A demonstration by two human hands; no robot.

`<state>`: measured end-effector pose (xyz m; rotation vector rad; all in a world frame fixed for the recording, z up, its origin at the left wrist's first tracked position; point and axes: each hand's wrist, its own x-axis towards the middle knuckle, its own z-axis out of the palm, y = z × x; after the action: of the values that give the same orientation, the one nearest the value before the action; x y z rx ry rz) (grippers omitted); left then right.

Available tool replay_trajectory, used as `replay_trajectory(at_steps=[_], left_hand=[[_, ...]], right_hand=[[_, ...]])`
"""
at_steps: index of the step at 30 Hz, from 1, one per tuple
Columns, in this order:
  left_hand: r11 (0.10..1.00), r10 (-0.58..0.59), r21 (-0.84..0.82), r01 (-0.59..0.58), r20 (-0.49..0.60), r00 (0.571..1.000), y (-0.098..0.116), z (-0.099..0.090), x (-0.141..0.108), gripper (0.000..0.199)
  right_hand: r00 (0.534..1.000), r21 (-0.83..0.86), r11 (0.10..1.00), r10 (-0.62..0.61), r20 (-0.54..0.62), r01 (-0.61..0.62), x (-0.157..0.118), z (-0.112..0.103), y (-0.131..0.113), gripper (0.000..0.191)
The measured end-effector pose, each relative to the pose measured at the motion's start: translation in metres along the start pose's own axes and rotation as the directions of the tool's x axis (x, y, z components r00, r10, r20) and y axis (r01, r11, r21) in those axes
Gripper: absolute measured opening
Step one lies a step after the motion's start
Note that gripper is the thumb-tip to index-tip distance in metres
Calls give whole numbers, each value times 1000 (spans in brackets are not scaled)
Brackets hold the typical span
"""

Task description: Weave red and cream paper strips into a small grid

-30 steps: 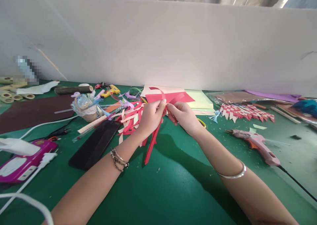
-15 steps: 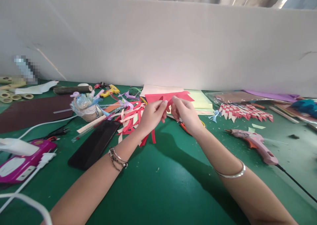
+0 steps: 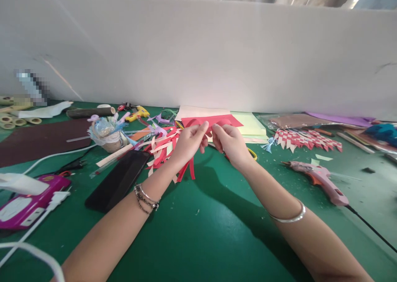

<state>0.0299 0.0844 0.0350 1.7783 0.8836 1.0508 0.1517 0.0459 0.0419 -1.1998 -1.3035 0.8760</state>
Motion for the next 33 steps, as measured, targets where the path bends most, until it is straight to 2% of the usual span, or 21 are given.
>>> replay_trajectory(at_steps=[3,8,10,16,19,22,24,28,33], left_hand=[[998,21,57,-24,54,998,1,1,-1,41],[990,84,116,-85,16,996,1,2,-3,40],[988,94,122,-93,-2,996,0,2,-3,41],[999,22,-23,-24,-95,995,-4,3,-1,39],[997,-21,-81,17,-48,999,-4,2,0,40],[998,-18,-58,20,26,999,-2,2,-1,40],[1000,8,-14,-8,34,999,-1,2,-2,40],[995,74,70,-72,-25,997,0,4,-4,41],[998,63,27,-61,-83,995,-4,5,-4,40]], right_hand=[[998,66,998,-2,-61,6,2,-2,1,38],[998,-47,999,-19,67,22,2,0,0,41],[997,-75,997,-16,72,22,1,1,-1,40],[998,-106,994,15,56,-9,-1,3,-1,43],[1000,-49,999,12,10,-12,-1,2,0,43],[998,23,1000,15,-56,-13,1,1,2,39],[1000,20,1000,14,-22,-13,2,0,3,38],[998,-101,994,-28,58,34,2,1,3,38],[1000,-123,992,-5,27,9,-1,3,0,37]])
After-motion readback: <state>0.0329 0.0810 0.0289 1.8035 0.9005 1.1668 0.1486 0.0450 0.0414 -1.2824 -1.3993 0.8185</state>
